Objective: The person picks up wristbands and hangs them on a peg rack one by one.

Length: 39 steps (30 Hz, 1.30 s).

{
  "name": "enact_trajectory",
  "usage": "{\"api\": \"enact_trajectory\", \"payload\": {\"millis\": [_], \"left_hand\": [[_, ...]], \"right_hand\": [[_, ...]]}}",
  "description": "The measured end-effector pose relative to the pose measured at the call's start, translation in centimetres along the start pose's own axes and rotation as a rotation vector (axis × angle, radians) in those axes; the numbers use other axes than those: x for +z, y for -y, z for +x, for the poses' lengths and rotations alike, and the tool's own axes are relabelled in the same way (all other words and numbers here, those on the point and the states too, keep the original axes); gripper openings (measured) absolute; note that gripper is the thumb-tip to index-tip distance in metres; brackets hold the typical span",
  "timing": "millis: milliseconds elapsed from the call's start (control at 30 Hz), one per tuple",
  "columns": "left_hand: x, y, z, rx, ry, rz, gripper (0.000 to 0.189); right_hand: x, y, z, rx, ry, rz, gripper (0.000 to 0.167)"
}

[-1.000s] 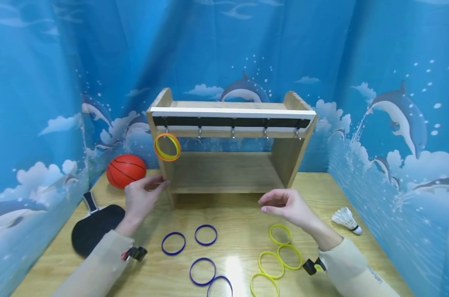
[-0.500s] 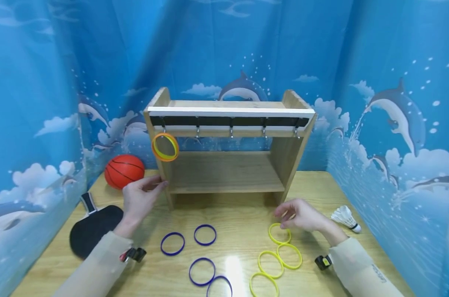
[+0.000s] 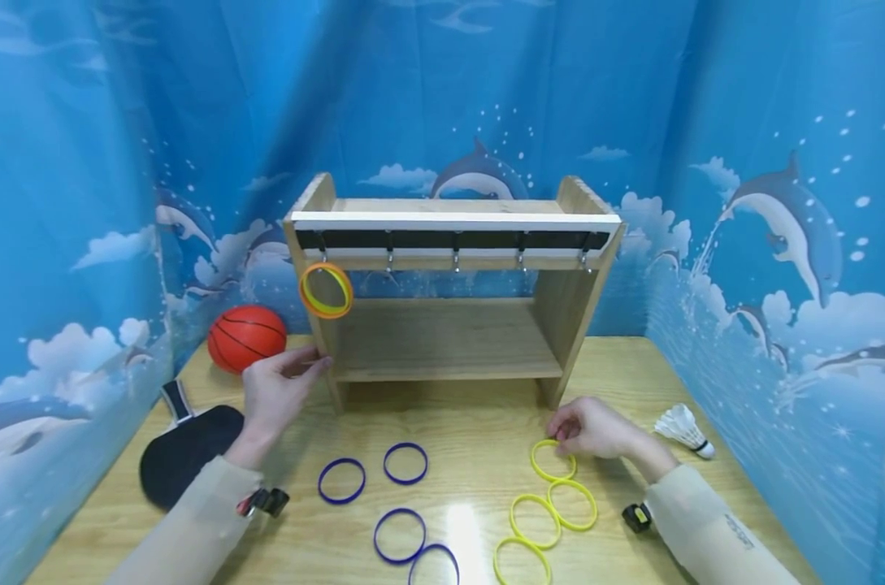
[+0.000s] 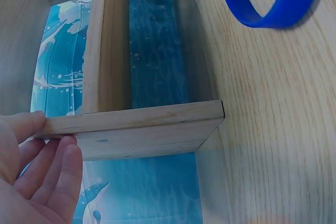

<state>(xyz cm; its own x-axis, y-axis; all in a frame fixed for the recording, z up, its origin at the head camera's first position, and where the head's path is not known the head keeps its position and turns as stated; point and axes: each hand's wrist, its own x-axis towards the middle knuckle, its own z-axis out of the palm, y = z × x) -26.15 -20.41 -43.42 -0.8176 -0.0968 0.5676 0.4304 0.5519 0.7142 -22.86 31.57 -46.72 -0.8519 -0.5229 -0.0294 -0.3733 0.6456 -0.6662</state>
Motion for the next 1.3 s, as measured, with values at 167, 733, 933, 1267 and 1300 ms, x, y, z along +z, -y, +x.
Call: {"api": "enact_trajectory", "payload": {"millis": [167, 733, 933, 1267, 1300], "left_hand": [[0.1, 0.0, -0.1, -0.009, -0.007, 0.001, 0.019], [0.0, 0.1, 0.0, 0.000, -0.001, 0.007, 0.021], [0.0, 0.1, 0.0, -0.004, -0.005, 0.007, 0.021], [0.0, 0.0, -0.2, -0.033, 0.012, -0.008, 0.022], [0.0, 0.0, -0.2, -0.037, 0.012, -0.006, 0.023]], "right_hand": [[0.4, -0.3, 0.3, 0.005, -0.010, -0.036, 0.013], [0.0, 0.2, -0.1, -0.001, -0.030, -0.015, 0.008], [-0.3, 0.6, -0.4, -0.009, -0.014, 0.044, 0.007], [-1.1, 2.0, -1.0, -0.012, -0.028, 0.056, 0.011], [-1.2, 2.1, -1.0, -0.013, -0.035, 0.050, 0.011]]}}
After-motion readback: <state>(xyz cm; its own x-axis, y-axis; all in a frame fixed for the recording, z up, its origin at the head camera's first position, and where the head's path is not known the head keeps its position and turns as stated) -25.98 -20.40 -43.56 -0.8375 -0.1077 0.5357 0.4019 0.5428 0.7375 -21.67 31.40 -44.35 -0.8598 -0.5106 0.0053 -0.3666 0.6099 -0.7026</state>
